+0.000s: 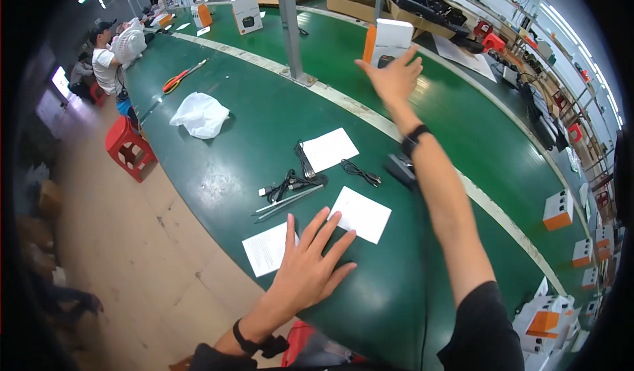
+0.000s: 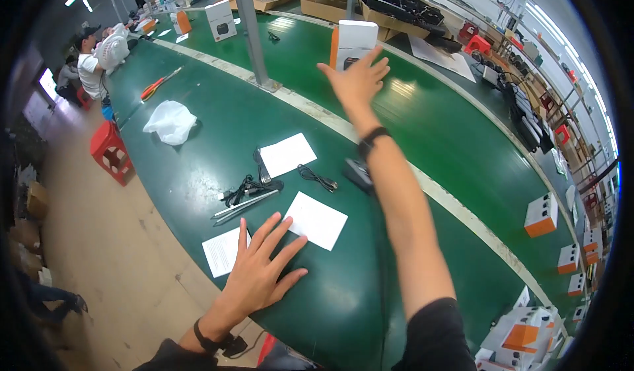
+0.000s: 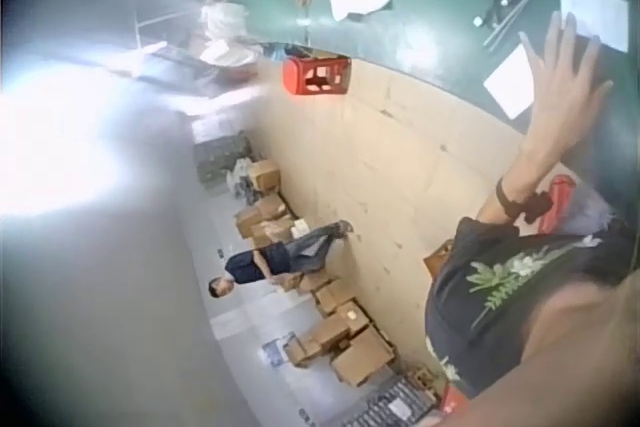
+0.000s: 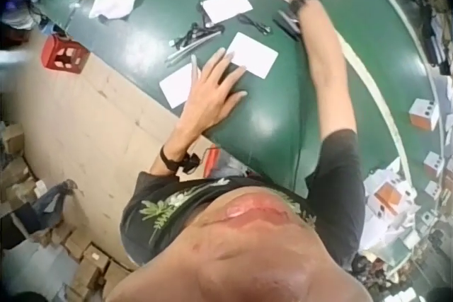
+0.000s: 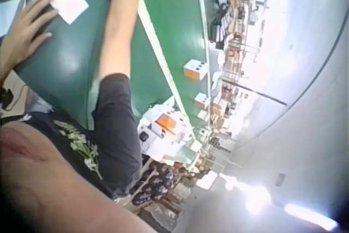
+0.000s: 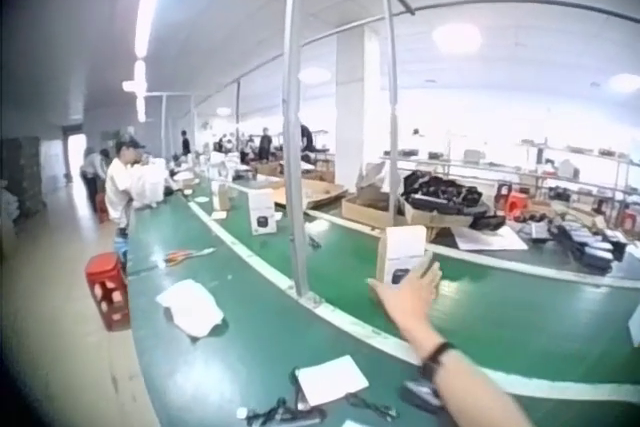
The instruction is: Assemble product boxes and place small electronic components and cables inside.
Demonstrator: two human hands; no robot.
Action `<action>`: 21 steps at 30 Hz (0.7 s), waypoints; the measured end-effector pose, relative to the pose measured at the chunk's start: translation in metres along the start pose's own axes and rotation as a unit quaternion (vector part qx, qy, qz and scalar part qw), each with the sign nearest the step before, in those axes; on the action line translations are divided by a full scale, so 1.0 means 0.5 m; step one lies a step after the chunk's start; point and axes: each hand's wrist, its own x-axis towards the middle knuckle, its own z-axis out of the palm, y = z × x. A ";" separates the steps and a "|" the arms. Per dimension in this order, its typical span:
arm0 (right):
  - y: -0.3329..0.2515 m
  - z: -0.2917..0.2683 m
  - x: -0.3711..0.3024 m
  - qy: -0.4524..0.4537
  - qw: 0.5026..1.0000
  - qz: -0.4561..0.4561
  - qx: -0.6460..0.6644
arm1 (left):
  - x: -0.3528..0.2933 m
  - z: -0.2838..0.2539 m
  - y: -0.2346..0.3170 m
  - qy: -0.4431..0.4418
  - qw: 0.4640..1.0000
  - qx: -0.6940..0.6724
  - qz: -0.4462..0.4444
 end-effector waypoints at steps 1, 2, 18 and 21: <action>-0.024 0.022 0.012 0.003 1.000 0.003 0.009 | -0.004 -0.002 -0.003 0.020 1.000 -0.024 -0.001; -0.038 0.042 0.026 0.000 0.998 0.069 -0.007 | -0.006 -0.004 -0.003 0.038 0.998 -0.052 -0.002; 0.061 -0.040 0.110 -0.009 0.972 0.232 0.023 | -0.006 0.008 -0.002 0.084 0.996 -0.024 0.031; 0.083 0.010 0.093 0.039 0.963 0.267 0.006 | -0.007 0.016 0.002 0.053 0.997 -0.039 0.051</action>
